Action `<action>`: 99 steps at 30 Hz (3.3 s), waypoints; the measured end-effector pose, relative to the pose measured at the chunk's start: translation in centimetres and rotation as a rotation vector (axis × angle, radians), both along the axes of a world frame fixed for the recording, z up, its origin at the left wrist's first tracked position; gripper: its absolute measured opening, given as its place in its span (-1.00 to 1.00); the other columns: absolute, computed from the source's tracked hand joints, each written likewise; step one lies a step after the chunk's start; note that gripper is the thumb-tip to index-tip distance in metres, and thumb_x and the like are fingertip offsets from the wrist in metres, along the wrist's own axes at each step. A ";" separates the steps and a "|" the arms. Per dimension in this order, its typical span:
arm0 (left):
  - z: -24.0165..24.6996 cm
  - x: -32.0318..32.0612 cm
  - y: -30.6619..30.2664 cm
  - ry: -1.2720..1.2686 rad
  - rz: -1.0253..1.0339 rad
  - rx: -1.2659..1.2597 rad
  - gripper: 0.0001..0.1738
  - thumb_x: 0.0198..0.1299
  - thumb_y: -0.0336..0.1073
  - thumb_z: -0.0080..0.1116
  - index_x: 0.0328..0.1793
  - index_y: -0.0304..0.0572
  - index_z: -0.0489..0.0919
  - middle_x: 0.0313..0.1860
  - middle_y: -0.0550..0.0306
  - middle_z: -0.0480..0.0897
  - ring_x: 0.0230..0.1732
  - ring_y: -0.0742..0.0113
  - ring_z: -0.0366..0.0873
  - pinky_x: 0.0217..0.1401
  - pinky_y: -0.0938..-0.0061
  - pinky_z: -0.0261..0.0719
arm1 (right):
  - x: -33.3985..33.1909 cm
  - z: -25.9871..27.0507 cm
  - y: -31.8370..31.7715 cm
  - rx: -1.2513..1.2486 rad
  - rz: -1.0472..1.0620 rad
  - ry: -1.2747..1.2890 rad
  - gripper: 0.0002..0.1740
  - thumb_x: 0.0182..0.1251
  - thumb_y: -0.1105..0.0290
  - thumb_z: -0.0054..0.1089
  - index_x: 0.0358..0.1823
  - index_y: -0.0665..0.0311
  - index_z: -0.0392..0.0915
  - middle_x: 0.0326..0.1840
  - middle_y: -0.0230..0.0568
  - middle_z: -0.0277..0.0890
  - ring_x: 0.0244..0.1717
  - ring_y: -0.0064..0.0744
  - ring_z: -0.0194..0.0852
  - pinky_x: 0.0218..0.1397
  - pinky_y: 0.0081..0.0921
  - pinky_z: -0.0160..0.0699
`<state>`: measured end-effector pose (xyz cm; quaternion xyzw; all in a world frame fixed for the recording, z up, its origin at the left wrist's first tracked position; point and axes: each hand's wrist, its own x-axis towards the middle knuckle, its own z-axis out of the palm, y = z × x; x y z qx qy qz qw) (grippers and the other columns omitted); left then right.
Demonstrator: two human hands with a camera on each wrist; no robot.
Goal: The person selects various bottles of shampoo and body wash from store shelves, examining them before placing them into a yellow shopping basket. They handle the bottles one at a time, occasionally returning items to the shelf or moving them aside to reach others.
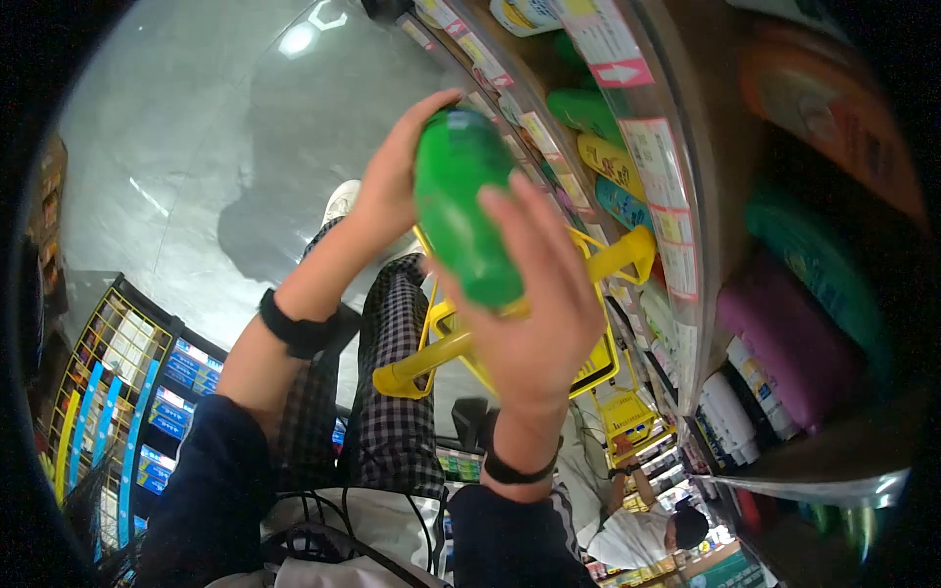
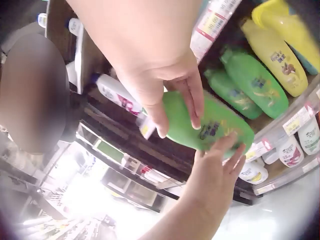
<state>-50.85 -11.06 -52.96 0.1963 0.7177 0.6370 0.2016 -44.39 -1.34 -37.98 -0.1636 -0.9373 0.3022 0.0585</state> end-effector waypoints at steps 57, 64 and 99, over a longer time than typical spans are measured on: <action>8.4 26.9 0.6 0.057 -0.866 -0.192 -0.52 -0.09 -0.37 0.18 0.04 -0.21 0.39 -0.06 -0.06 0.50 -0.02 -0.02 0.46 0.05 0.19 0.40 | 42.5 -18.8 2.0 -0.404 -0.702 -0.493 -0.31 -0.08 0.48 0.30 0.17 0.21 0.25 0.01 0.06 0.42 0.05 0.05 0.37 0.01 -0.24 0.40; 12.2 15.9 -1.2 0.572 -0.265 -0.500 -0.43 -0.11 -0.36 0.22 0.12 -0.16 0.35 -0.02 -0.07 0.45 0.07 -0.11 0.37 0.07 0.09 0.35 | 42.6 -16.3 3.8 0.044 -0.618 -0.719 -0.44 -0.08 0.39 0.21 0.05 0.30 0.35 -0.03 0.02 0.46 0.06 -0.01 0.39 0.11 -0.25 0.36; 7.3 12.8 -7.8 0.074 -0.433 -0.672 -0.59 0.05 -0.27 0.12 0.04 -0.19 0.37 -0.58 -0.12 0.55 -0.54 -0.07 0.54 -0.52 0.22 0.46 | 11.8 -6.9 -5.5 -0.739 -0.535 -0.118 -0.46 0.24 0.35 0.08 0.19 0.29 0.08 -0.30 -0.09 0.56 -0.30 -0.14 0.54 -0.24 -0.36 0.47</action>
